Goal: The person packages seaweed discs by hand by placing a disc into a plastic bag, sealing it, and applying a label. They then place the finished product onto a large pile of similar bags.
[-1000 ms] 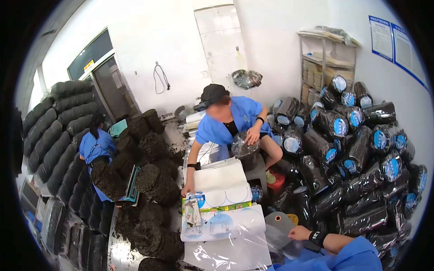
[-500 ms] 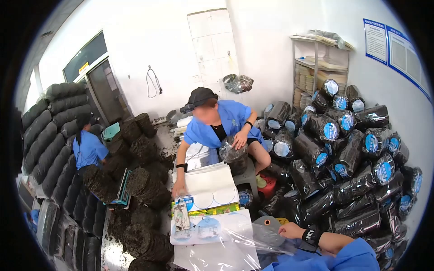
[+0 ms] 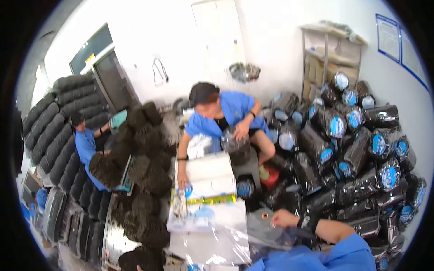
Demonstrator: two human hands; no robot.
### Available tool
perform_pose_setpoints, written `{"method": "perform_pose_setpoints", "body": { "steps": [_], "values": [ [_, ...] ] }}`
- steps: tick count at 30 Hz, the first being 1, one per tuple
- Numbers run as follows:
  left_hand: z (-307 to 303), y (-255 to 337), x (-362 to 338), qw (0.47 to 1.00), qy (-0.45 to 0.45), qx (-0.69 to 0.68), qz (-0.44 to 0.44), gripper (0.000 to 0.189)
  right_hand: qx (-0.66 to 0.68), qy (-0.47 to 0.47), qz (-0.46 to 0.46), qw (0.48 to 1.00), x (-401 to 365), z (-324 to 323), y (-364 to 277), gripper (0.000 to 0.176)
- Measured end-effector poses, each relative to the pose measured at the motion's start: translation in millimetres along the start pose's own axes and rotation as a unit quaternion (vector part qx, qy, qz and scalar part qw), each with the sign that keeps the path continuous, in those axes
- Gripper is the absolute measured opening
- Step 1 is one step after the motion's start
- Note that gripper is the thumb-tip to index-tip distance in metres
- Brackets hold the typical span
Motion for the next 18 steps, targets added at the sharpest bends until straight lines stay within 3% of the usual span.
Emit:
{"method": "perform_pose_setpoints", "body": {
  "steps": [1, 2, 3, 4, 5, 6, 7, 8, 10, 11, 12, 13, 14, 15, 18],
  "values": [
    [-16.8, 1.8, -20.4, 0.999, 0.018, 0.024, 0.028, 0.062, 0.081, -0.017, 0.040, 0.996, -4.4, -11.2, -6.6, 0.014],
    [-19.7, -25.3, -21.3, 0.998, 0.051, 0.028, 0.022, 0.069, 0.151, -0.061, 0.022, 0.986, -8.4, -27.2, -11.1, 0.014],
    [-58.1, 16.6, -72.2, 0.997, -0.014, 0.065, -0.038, 0.065, 0.223, -0.080, -0.012, 0.972, -6.2, -33.4, 0.9, 0.016],
    [-51.1, -36.2, -50.0, 0.985, -0.034, 0.083, -0.148, 0.085, 0.335, -0.110, -0.002, 0.936, -5.2, -42.2, 10.0, 0.017],
    [-36.2, -118.6, -23.5, 0.994, 0.035, 0.095, -0.037, 0.071, 0.367, -0.112, -0.011, 0.923, -13.6, -53.8, -5.4, 0.015],
    [-65.2, -86.6, -87.9, 0.991, 0.056, 0.092, 0.084, 0.066, 0.393, -0.098, 0.031, 0.914, -17.5, -60.6, -11.1, 0.014],
    [-89.5, -74.6, -131.8, 0.985, -0.143, -0.064, 0.076, 0.066, 0.410, -0.080, 0.062, 0.907, -18.8, -70.1, -13.2, 0.014],
    [-99.8, -73.3, -169.4, 0.959, -0.233, -0.150, 0.063, 0.063, 0.416, -0.081, 0.069, 0.903, -24.9, -73.9, -11.8, 0.014],
    [-117.9, -53.7, -252.9, 0.884, -0.448, -0.132, -0.016, 0.066, 0.486, -0.106, 0.044, 0.866, -28.3, -86.3, -10.6, 0.016],
    [-116.3, -48.3, -292.9, 0.851, -0.517, -0.092, 0.015, 0.075, 0.488, -0.109, 0.041, 0.865, -27.9, -90.0, -7.1, 0.016],
    [-104.0, -74.0, -320.9, 0.839, -0.531, -0.018, 0.117, 0.081, 0.472, -0.111, 0.005, 0.875, -30.1, -90.6, -2.8, 0.019],
    [-103.9, -45.6, -370.2, 0.791, -0.604, 0.013, 0.092, 0.085, 0.455, -0.112, -0.030, 0.883, -33.9, -90.2, 0.3, 0.021],
    [-100.4, -24.8, -412.8, 0.753, -0.645, 0.068, 0.115, 0.083, 0.438, -0.062, -0.015, 0.897, -40.3, -93.1, -3.8, 0.021],
    [-85.7, -29.4, -447.1, 0.720, -0.675, 0.023, 0.159, 0.083, 0.367, -0.031, -0.016, 0.930, -49.2, -102.5, -9.9, 0.020],
    [-80.0, 21.2, -507.4, 0.685, -0.705, 0.024, 0.181, 0.078, 0.233, 0.086, -0.084, 0.965, -76.6, -132.0, -11.7, 0.017]
  ]
}}
Point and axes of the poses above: each hand's wrist, its own x-axis towards the middle knuckle, its own z-axis out of the palm, y = z × x, the point moved 1 cm from there along x, towards the middle knuckle, and after that the axes turned 2 degrees about -y, right-handed, at the moved point
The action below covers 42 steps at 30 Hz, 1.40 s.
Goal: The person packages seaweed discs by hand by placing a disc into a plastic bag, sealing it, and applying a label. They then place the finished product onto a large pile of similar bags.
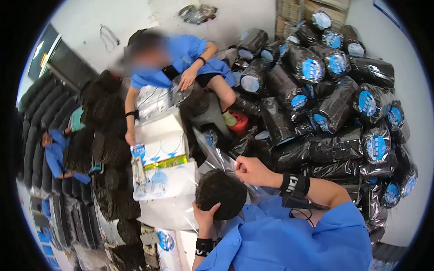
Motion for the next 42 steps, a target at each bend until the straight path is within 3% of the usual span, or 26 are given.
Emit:
{"method": "perform_pose_setpoints", "body": {
  "steps": [1, 3, 4, 5, 6, 7, 9, 11, 13, 14, 17, 19, 21, 22, 23, 24, 25, 27, 31, 34, 35, 37, 38, 39, 41, 42],
  "values": [
    [7.9, 9.5, 9.4, 1.000, -0.008, -0.009, 0.012, 0.080, 0.002, 0.015, -0.002, 1.000, -1.6, -12.1, -3.5, 0.017],
    [5.6, 15.2, 19.8, 0.984, -0.034, -0.175, -0.011, 0.066, -0.132, 0.048, -0.057, 0.988, -10.1, -28.0, -3.4, 0.026],
    [-2.7, 13.2, 24.3, 0.951, -0.057, -0.291, -0.082, 0.062, -0.156, 0.073, -0.071, 0.982, -10.1, -28.2, 1.0, 0.040],
    [-11.2, 12.1, 27.7, 0.901, -0.073, -0.399, -0.154, 0.059, -0.143, 0.082, -0.062, 0.984, -9.4, -24.8, 9.5, 0.040],
    [-19.0, 21.7, 25.5, 0.841, -0.110, -0.495, -0.186, 0.051, -0.229, 0.120, -0.121, 0.958, -6.9, -18.0, 17.5, 0.045],
    [-23.9, 29.4, 25.5, 0.820, -0.119, -0.530, -0.180, 0.057, -0.311, 0.156, -0.177, 0.920, -3.6, -7.6, 23.3, 0.050],
    [-21.4, 57.8, 18.6, 0.786, -0.138, -0.590, -0.127, 0.061, -0.323, 0.145, -0.140, 0.925, 2.2, 16.2, 24.4, 0.059],
    [-11.6, 66.2, 21.4, 0.792, -0.148, -0.584, -0.099, 0.069, -0.382, 0.062, -0.053, 0.920, 7.4, 33.6, 12.0, 0.060],
    [7.1, 80.1, 21.9, 0.796, -0.148, -0.582, -0.078, 0.068, -0.351, 0.073, -0.061, 0.931, 15.3, 60.3, 24.6, 0.052],
    [13.8, 69.4, 29.2, 0.854, -0.049, -0.507, -0.106, 0.067, -0.340, 0.096, -0.050, 0.934, 22.2, 75.5, 36.9, 0.045],
    [9.7, 61.3, 34.2, 0.836, -0.036, -0.531, -0.133, 0.063, -0.334, 0.081, -0.003, 0.939, 21.3, 57.1, 20.0, 0.035],
    [-1.1, 43.7, 41.8, 0.855, -0.012, -0.511, -0.093, 0.062, -0.196, 0.151, -0.073, 0.966, 24.5, 35.2, 33.3, 0.036],
    [-10.6, 34.1, 30.8, 0.872, 0.011, -0.486, -0.056, 0.062, -0.117, 0.156, -0.029, 0.980, 26.2, 20.7, 29.8, 0.035],
    [-10.3, 40.9, 20.8, 0.952, 0.060, -0.295, 0.061, 0.069, -0.036, 0.165, 0.009, 0.986, 27.8, 14.5, 25.9, 0.034],
    [-10.3, 45.5, 14.5, 0.974, 0.107, -0.088, 0.179, 0.077, -0.037, 0.172, 0.004, 0.984, 29.0, 13.5, 22.9, 0.034],
    [-16.3, 18.1, 16.1, 0.944, 0.139, 0.031, 0.296, 0.094, -0.060, 0.243, -0.052, 0.967, 28.4, 14.1, 19.3, 0.035],
    [-23.3, -4.3, 25.8, 0.873, 0.105, 0.105, 0.464, 0.105, -0.082, 0.308, -0.106, 0.942, 26.8, 15.7, 15.8, 0.036],
    [-20.3, 22.2, 15.5, 0.916, 0.079, 0.116, 0.376, 0.095, -0.080, 0.319, -0.119, 0.937, 22.6, 22.8, 13.3, 0.027],
    [-19.2, 69.6, 19.1, 0.929, 0.059, 0.204, 0.303, 0.079, -0.100, 0.333, -0.167, 0.923, 20.2, 41.6, 14.9, 0.012],
    [-7.2, 94.4, 21.1, 0.829, -0.043, 0.458, 0.319, 0.070, -0.163, 0.297, -0.242, 0.909, 14.6, 75.8, -5.9, 0.015],
    [-0.7, 105.5, 22.7, 0.815, -0.065, 0.496, 0.292, 0.057, -0.177, 0.265, -0.256, 0.913, 8.0, 88.7, -15.3, 0.015],
    [-6.8, 62.6, 55.3, 0.757, -0.154, 0.566, 0.286, 0.043, -0.219, 0.208, -0.311, 0.901, 1.6, 114.3, -17.5, 0.019],
    [-2.2, 78.1, 56.0, 0.837, -0.129, 0.461, 0.265, 0.037, -0.231, 0.209, -0.330, 0.891, -5.5, 117.2, -22.1, 0.016],
    [-10.0, 76.1, 61.6, 0.829, -0.152, 0.460, 0.280, 0.044, -0.229, 0.204, -0.328, 0.894, -8.0, 117.1, -15.6, 0.016],
    [-26.8, 69.2, 70.6, 0.862, -0.228, 0.424, 0.156, 0.052, -0.228, 0.159, -0.314, 0.908, -8.0, 115.6, 0.0, 0.017],
    [-35.2, 51.1, 77.3, 0.897, -0.252, 0.346, 0.108, 0.067, -0.224, 0.154, -0.295, 0.916, -11.3, 112.9, -1.6, 0.017]
  ]
}}
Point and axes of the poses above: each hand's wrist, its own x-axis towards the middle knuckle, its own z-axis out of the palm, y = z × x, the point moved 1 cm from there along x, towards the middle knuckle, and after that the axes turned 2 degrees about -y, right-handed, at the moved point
